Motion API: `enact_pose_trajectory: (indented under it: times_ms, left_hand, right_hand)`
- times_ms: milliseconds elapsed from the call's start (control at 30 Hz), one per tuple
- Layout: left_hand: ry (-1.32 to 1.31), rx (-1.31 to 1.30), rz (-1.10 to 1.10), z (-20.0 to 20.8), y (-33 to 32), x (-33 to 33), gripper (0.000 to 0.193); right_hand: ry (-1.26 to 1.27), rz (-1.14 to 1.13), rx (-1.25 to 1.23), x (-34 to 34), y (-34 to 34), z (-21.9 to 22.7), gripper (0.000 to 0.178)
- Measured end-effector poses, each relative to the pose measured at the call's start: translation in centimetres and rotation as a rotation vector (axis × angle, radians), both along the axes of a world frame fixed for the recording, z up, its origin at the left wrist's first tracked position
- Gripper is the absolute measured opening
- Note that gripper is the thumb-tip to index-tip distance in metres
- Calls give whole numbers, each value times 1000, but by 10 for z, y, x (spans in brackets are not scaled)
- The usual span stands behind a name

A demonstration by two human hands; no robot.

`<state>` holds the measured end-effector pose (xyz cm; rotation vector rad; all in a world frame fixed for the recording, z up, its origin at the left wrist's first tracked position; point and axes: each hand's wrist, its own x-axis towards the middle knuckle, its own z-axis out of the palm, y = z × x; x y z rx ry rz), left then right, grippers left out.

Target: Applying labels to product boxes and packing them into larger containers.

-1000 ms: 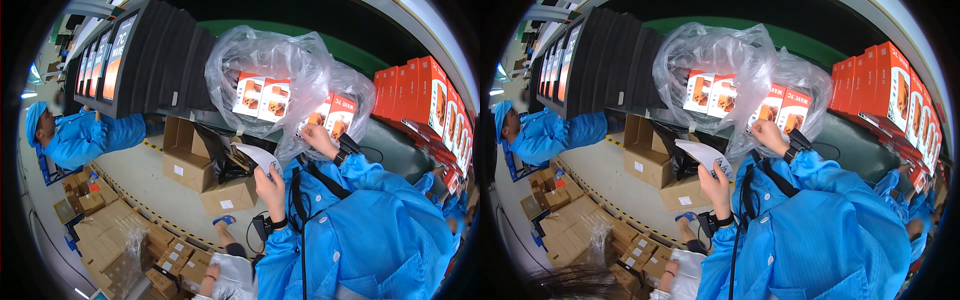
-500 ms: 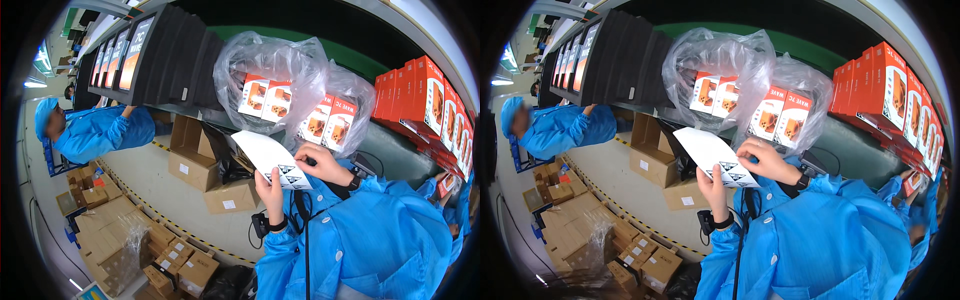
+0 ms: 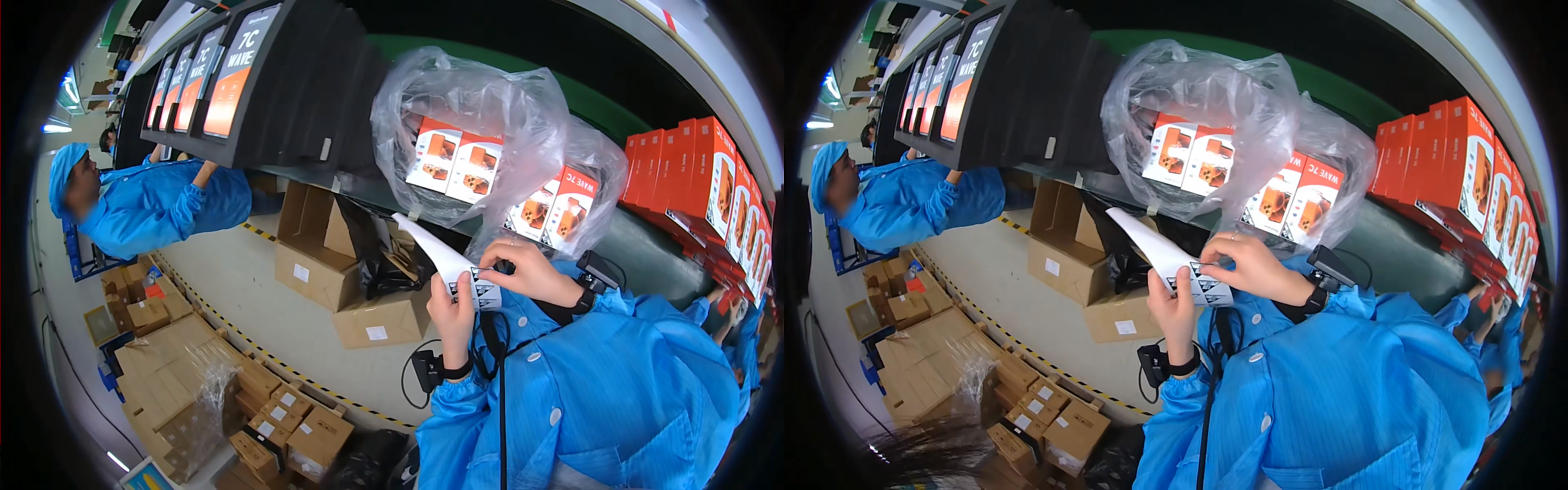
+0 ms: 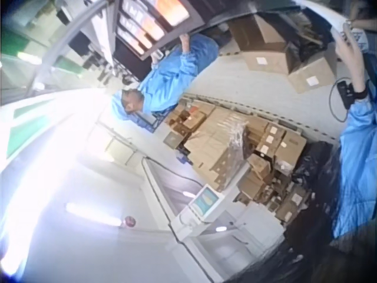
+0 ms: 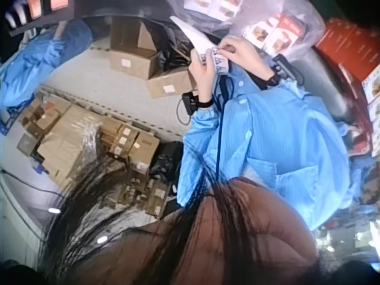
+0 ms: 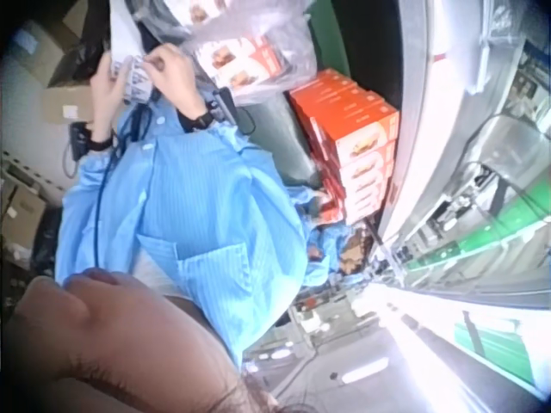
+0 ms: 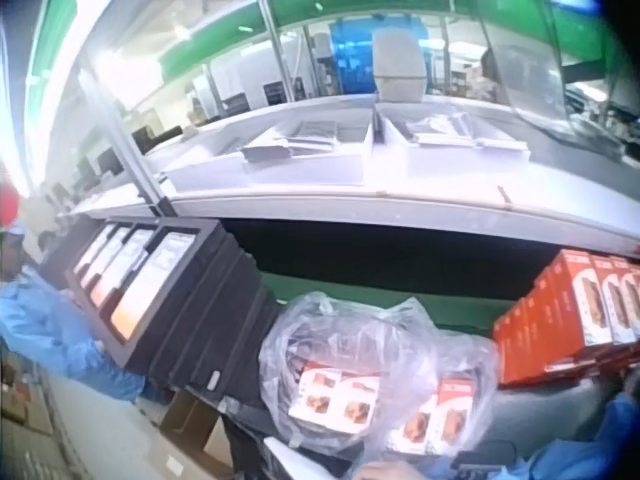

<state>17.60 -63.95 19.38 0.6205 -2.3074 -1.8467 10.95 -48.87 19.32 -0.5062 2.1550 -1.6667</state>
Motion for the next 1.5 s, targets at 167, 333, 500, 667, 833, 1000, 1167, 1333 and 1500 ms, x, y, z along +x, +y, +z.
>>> enact_pose_trajectory:
  times_ms: [167,333,500,667,833,1000,1167,1333,1500]
  left_hand:
    - [-114,-255,-8,-3,-9,-27,22]
    - [-91,-433,110,-33,-28,-57,19]
    - [-132,-404,151,-60,-57,-65,23]
    - [-150,-398,115,-65,-67,-69,22]
    - [-188,-372,78,-67,-71,-72,20]
    - [-176,-371,73,-70,-73,-77,21]
    - [-193,-365,61,-67,-71,-77,23]
    - [-182,-361,55,-68,-71,-77,24]
    - [-155,-365,62,-68,-72,-76,23]
  right_hand:
    - [97,-52,117,-15,-31,-23,12]
    - [100,-81,98,-41,-58,-44,11]
    - [-75,-211,68,-83,-53,-121,12]
    - [-161,-317,242,-95,-43,-180,10]
    - [-187,-358,310,-97,-51,-178,11]
    - [-142,-403,388,-96,-53,-181,15]
    - [-151,-407,423,-94,-53,-181,15]
    - [-106,-414,413,-92,-53,-187,15]
    - [7,-421,473,-92,-57,-182,17]
